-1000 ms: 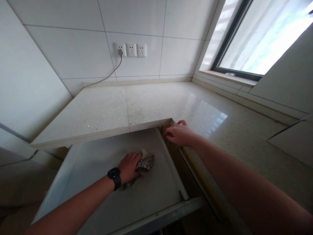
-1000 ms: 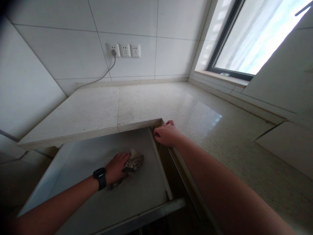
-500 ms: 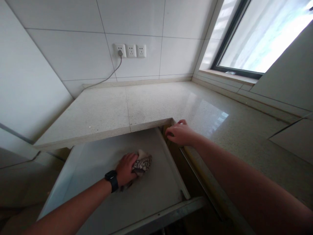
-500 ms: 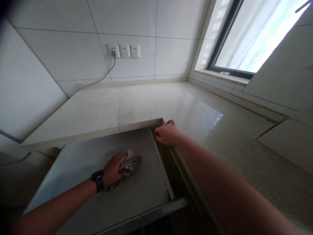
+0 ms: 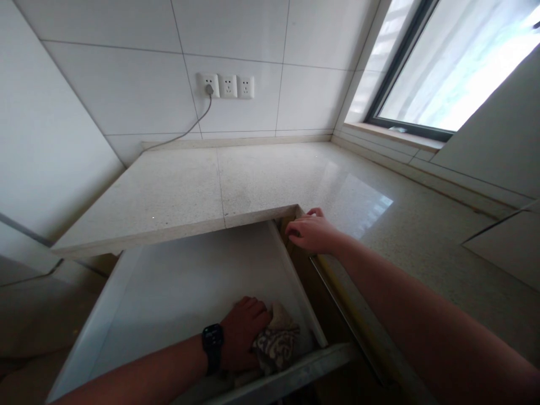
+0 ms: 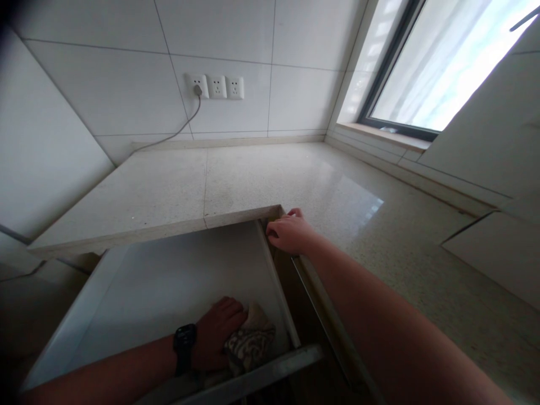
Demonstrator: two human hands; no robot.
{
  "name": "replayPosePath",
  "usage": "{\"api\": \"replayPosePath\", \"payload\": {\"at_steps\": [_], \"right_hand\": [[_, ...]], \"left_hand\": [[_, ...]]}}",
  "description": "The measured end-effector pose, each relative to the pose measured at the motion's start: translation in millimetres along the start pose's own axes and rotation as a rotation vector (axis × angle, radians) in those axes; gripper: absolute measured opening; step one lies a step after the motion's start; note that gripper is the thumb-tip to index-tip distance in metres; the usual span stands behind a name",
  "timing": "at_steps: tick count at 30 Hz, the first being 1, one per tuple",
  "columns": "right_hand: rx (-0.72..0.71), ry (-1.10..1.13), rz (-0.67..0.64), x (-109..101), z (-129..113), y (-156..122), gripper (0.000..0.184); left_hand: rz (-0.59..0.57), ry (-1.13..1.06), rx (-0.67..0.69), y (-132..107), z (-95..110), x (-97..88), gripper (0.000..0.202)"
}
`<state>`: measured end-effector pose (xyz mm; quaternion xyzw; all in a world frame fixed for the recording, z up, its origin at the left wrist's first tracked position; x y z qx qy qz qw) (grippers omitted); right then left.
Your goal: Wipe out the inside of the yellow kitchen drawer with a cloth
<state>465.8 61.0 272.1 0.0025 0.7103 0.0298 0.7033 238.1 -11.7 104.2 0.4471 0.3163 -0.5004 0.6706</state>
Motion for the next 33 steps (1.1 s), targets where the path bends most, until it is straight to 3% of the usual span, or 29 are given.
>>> {"api": "replayPosePath", "payload": {"at_steps": [3,6,9,12,14,16,21,24,28,33], "right_hand": [[0.004,-0.01,-0.005,-0.6,-0.4,-0.7,0.025],[-0.004,-0.006,0.0,-0.7,-0.4,-0.6,0.026],[-0.006,0.005,0.0,-0.1,0.2,0.1,0.025],[-0.006,0.005,-0.003,1.1,0.9,1.1,0.025],[-0.005,0.003,-0.003,2.1,1.6,1.9,0.025],[-0.003,-0.002,-0.004,2.8,2.4,2.4,0.025],[-0.006,-0.023,-0.004,2.5,3.1,1.2,0.024],[-0.012,-0.025,0.004,1.8,3.0,0.1,0.023],[-0.012,-0.027,0.014,1.2,2.8,-0.2,0.023],[-0.015,-0.006,-0.004,0.6,1.9,-0.1,0.023]], "left_hand": [[-0.015,0.052,-0.055,1.0,-22.3,-11.3,0.061],[0.043,0.143,-0.216,-6.0,-67.1,-31.8,0.067],[0.131,0.259,-0.367,-24.3,-115.3,-53.5,0.062],[0.174,0.331,-0.457,-46.3,-141.2,-65.5,0.056],[0.124,0.341,-0.473,-57.9,-138.7,-64.3,0.059],[0.028,0.311,-0.455,-66.8,-121.2,-57.7,0.067],[-0.197,0.135,-0.217,-79.7,-41.9,-37.7,0.067],[-0.265,0.065,-0.153,-82.9,-13.0,-30.6,0.066],[-0.246,0.029,-0.151,-74.2,-10.3,-26.8,0.06],[-0.152,0.053,-0.206,-48.5,-33.2,-30.2,0.068]]}}
Point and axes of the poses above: each hand's wrist, its own y-axis towards the middle knuckle, its own x-axis out of the palm, z = x × y, the point moved 6 cm from there along y, towards the middle knuckle, and after that the axes turned 8 degrees about x, right-handed, at the moved point
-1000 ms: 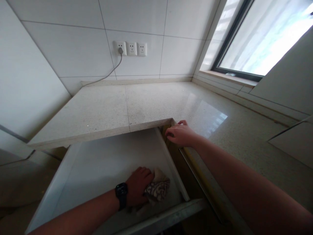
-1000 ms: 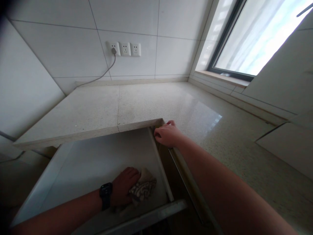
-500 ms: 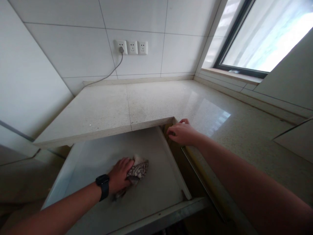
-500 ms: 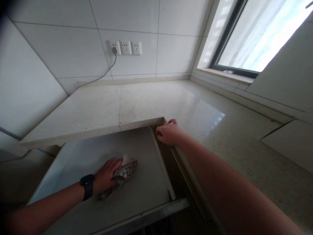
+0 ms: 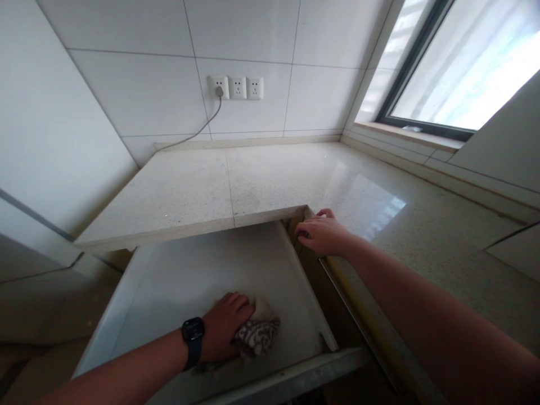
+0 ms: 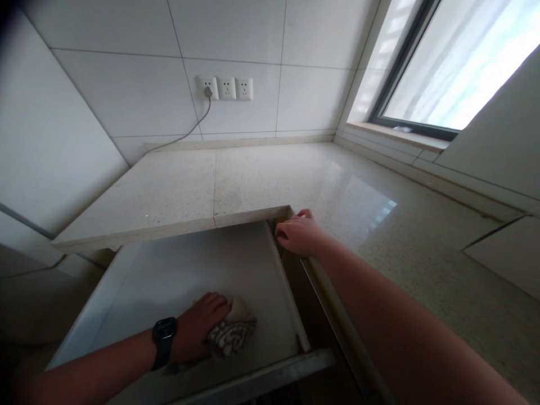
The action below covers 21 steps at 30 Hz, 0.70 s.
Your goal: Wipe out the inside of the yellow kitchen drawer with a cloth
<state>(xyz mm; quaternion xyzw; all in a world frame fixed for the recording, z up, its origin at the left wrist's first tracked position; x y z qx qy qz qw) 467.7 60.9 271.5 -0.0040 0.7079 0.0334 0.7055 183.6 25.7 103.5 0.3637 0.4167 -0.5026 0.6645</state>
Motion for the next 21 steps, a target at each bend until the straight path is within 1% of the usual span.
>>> {"api": "replayPosePath", "payload": {"at_steps": [2,5,7,8,9,11,13,15,17,18,19,20,21], "right_hand": [[0.004,0.002,-0.008,-0.3,-0.2,-0.1,0.024],[-0.002,0.005,-0.006,-1.3,-1.2,-0.2,0.024],[-0.002,0.005,-0.003,-1.5,-1.4,0.0,0.024],[0.001,0.006,-0.002,-1.4,-1.3,0.1,0.024],[0.003,0.009,-0.001,-1.2,-1.0,0.2,0.023],[0.004,0.017,0.002,-0.6,-0.5,0.6,0.023],[0.002,0.02,0.002,0.4,0.1,0.8,0.022],[0.002,0.018,0.004,1.0,0.6,0.9,0.022],[0.002,0.016,0.003,1.2,0.7,1.0,0.022],[0.0,0.017,0.004,0.9,0.6,0.9,0.022],[0.0,0.018,0.004,0.5,0.4,0.9,0.023],[-0.001,0.018,0.002,0.1,0.1,0.9,0.023],[0.001,0.016,0.0,-0.4,0.0,0.9,0.023]], "left_hand": [[0.046,0.034,-0.088,12.3,-16.3,-7.6,0.068],[0.119,0.116,-0.279,24.0,-45.5,-21.3,0.065],[0.153,0.163,-0.353,26.4,-55.6,-26.9,0.062],[0.157,0.177,-0.36,26.5,-55.4,-27.4,0.06],[0.148,0.181,-0.344,26.1,-51.5,-26.1,0.06],[0.103,0.167,-0.268,24.1,-33.5,-18.9,0.064],[0.046,0.12,-0.148,21.9,-6.8,-8.8,0.068],[-0.016,0.068,0.001,21.1,21.1,1.0,0.068],[-0.06,0.041,0.105,22.4,38.1,6.8,0.066],[-0.07,0.039,0.121,24.2,39.5,7.4,0.064],[-0.064,0.043,0.11,26.7,35.6,6.2,0.063],[-0.045,0.055,0.077,29.5,26.7,3.2,0.063],[-0.013,0.072,0.024,31.9,13.4,-1.7,0.063]]}}
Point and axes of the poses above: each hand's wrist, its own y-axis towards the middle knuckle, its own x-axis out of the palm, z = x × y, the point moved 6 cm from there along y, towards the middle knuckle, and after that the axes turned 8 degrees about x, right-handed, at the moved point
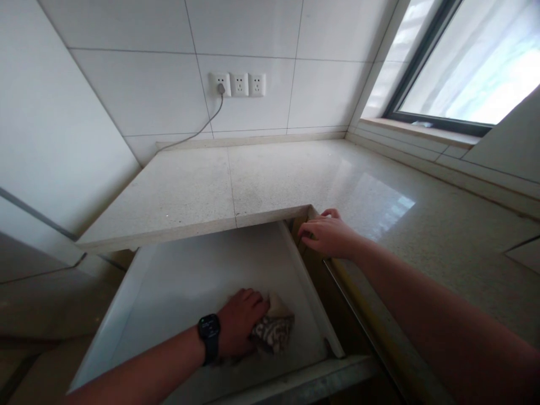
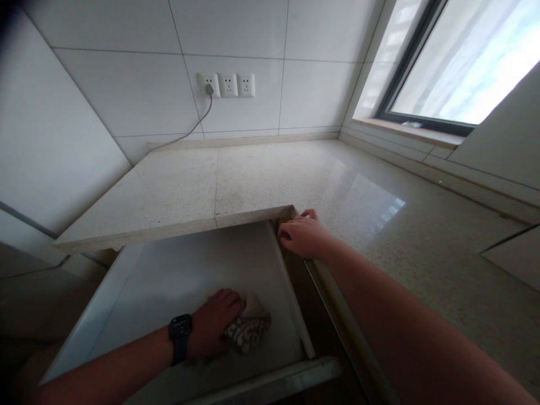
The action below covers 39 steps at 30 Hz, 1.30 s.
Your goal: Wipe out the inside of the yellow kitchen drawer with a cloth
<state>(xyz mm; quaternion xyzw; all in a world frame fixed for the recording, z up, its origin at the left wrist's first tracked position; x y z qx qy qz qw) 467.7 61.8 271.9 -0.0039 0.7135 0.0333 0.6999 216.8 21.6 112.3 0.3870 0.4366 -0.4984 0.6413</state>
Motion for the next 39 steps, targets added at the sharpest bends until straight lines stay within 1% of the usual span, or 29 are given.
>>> {"api": "replayPosePath", "payload": {"at_steps": [1,3,5,6,8,9,10,11,13,15,17,20,22,23,24,25,26,27,29,32,34,35,36,37,39], "right_hand": [[0.001,-0.002,-0.003,-0.4,-0.2,0.0,0.023],[0.002,-0.003,-0.01,-0.6,-0.2,0.1,0.024],[0.004,0.002,-0.008,-0.6,0.1,0.3,0.023],[0.003,0.004,-0.005,-0.4,0.2,0.5,0.023],[0.003,0.007,0.004,0.0,0.5,0.9,0.023],[0.002,0.006,0.006,0.2,0.5,1.1,0.023],[0.001,0.005,0.006,0.4,0.3,1.3,0.023],[0.001,0.002,0.007,0.4,0.1,1.4,0.023],[0.001,-0.008,0.005,0.0,-0.5,1.3,0.023],[0.001,-0.019,0.0,-0.4,-0.9,0.8,0.024],[0.003,-0.026,-0.002,-0.6,-1.1,0.2,0.025],[0.004,-0.025,0.002,-0.6,-1.2,-0.2,0.025],[0.005,-0.025,-0.001,-0.2,-1.1,-0.2,0.025],[0.005,-0.025,-0.003,0.1,-1.0,-0.2,0.025],[0.006,-0.025,-0.006,0.3,-0.9,-0.1,0.025],[0.008,-0.024,-0.007,0.4,-0.6,-0.1,0.025],[0.008,-0.024,-0.008,0.4,-0.4,0.0,0.025],[0.008,-0.024,-0.009,0.5,-0.2,0.1,0.025],[0.006,-0.02,-0.01,0.6,0.2,0.3,0.024],[0.005,-0.011,-0.004,0.3,0.8,0.6,0.024],[0.005,-0.011,0.003,-0.2,0.6,0.6,0.023],[0.005,-0.016,0.002,-0.2,0.4,0.5,0.024],[0.005,-0.021,0.001,-0.3,0.0,0.3,0.024],[0.004,-0.026,-0.002,-0.3,-0.3,0.0,0.024],[0.008,-0.035,-0.007,-0.2,-0.7,-0.3,0.025]], "left_hand": [[0.039,0.024,-0.066,1.0,-17.2,-5.4,0.062],[0.133,0.079,-0.228,-2.1,-58.4,-19.5,0.06],[0.196,0.13,-0.387,-12.4,-99.5,-33.8,0.05],[0.219,0.156,-0.46,-19.6,-117.4,-40.4,0.05],[0.251,0.206,-0.59,-35.4,-144.0,-50.7,0.054],[0.26,0.228,-0.628,-42.1,-151.1,-53.8,0.054],[0.263,0.245,-0.643,-46.8,-153.6,-55.1,0.052],[0.262,0.254,-0.636,-49.3,-151.8,-54.8,0.05],[0.244,0.242,-0.566,-47.7,-136.6,-49.1,0.048],[0.204,0.194,-0.457,-39.7,-109.8,-38.3,0.053],[0.145,0.145,-0.33,-28.3,-76.5,-25.4,0.061],[0.03,0.058,-0.027,-10.1,-20.8,-7.8,0.067],[-0.028,0.034,0.106,-2.2,3.7,-2.5,0.067],[-0.045,0.028,0.138,0.7,9.3,-2.1,0.065],[-0.055,0.023,0.147,2.9,9.9,-2.9,0.064],[-0.054,0.019,0.133,4.3,5.5,-4.8,0.063],[-0.04,0.018,0.098,4.7,-3.8,-7.9,0.063],[-0.016,0.023,0.047,3.7,-17.1,-11.8,0.064],[0.063,0.057,-0.092,-2.9,-52.3,-21.9,0.062],[0.178,0.118,-0.307,-22.1,-106.0,-37.3,0.056],[0.229,0.143,-0.433,-35.7,-130.3,-44.6,0.056],[0.24,0.156,-0.468,-40.4,-136.2,-46.6,0.055],[0.245,0.168,-0.483,-43.2,-137.7,-47.4,0.056],[0.241,0.176,-0.477,-43.7,-134.9,-46.8,0.055],[0.214,0.172,-0.423,-39.0,-119.6,-42.0,0.055]]}}
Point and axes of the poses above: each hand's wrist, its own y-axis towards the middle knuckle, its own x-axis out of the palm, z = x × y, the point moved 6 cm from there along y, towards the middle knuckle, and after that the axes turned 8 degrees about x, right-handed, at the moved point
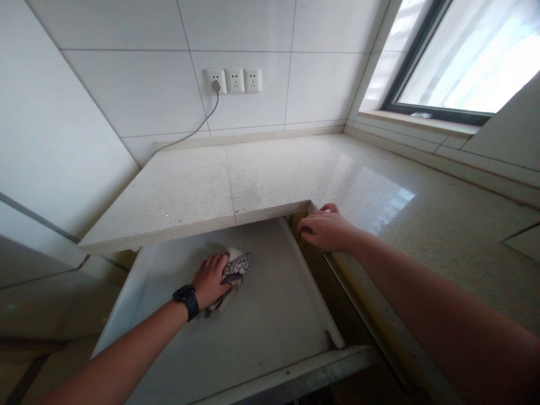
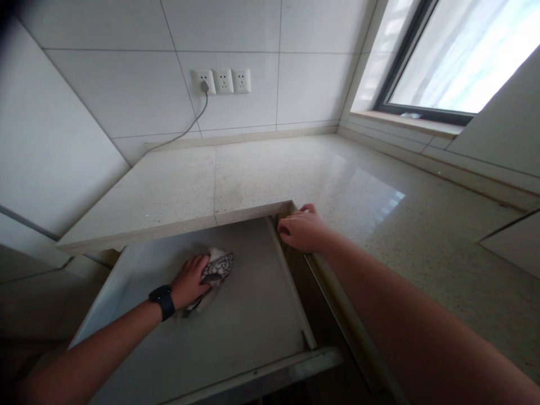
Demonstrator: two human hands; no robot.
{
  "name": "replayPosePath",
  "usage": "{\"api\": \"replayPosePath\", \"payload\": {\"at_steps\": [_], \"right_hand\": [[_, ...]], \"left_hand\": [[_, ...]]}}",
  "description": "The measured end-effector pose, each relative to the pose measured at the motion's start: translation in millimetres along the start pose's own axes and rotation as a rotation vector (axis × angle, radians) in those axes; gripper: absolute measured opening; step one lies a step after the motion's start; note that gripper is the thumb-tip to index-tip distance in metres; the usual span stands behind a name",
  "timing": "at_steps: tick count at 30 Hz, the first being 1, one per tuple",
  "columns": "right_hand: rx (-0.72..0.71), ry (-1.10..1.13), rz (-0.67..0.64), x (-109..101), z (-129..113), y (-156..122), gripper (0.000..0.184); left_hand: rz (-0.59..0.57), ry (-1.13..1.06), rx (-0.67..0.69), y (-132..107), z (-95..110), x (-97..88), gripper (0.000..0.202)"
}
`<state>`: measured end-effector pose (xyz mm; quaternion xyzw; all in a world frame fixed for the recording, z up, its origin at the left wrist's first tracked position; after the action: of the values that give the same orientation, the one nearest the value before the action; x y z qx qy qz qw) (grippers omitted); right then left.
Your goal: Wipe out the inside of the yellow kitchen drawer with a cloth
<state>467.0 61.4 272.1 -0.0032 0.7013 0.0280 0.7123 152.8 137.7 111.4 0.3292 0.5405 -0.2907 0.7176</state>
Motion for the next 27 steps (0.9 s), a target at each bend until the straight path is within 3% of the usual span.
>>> {"api": "replayPosePath", "payload": {"at_steps": [9,13,17,24,27], "right_hand": [[0.003,-0.021,-0.002,0.9,1.0,0.2,0.025],[-0.001,-0.009,0.005,0.5,1.1,-0.8,0.024],[0.003,-0.007,0.006,1.7,2.3,-0.2,0.024],[-0.018,0.028,0.021,2.2,2.2,0.6,0.023],[-0.015,0.024,0.018,1.6,1.4,0.8,0.022]], "left_hand": [[-0.197,-0.171,0.417,-15.4,126.9,20.8,0.07],[-0.244,-0.185,0.526,-22.2,153.4,23.0,0.068],[-0.217,-0.163,0.442,-11.3,135.6,20.8,0.064],[-0.071,-0.054,0.012,15.4,36.3,6.4,0.058],[-0.068,-0.028,-0.028,10.2,28.6,3.4,0.057]]}}
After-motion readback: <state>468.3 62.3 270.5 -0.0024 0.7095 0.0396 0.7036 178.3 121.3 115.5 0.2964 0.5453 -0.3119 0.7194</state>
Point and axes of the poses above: each hand's wrist, its own y-axis towards the middle knuckle, its own x-axis out of the palm, z = x × y, the point moved 6 cm from there along y, towards the middle knuckle, and after that the axes turned 8 degrees about x, right-handed, at the moved point
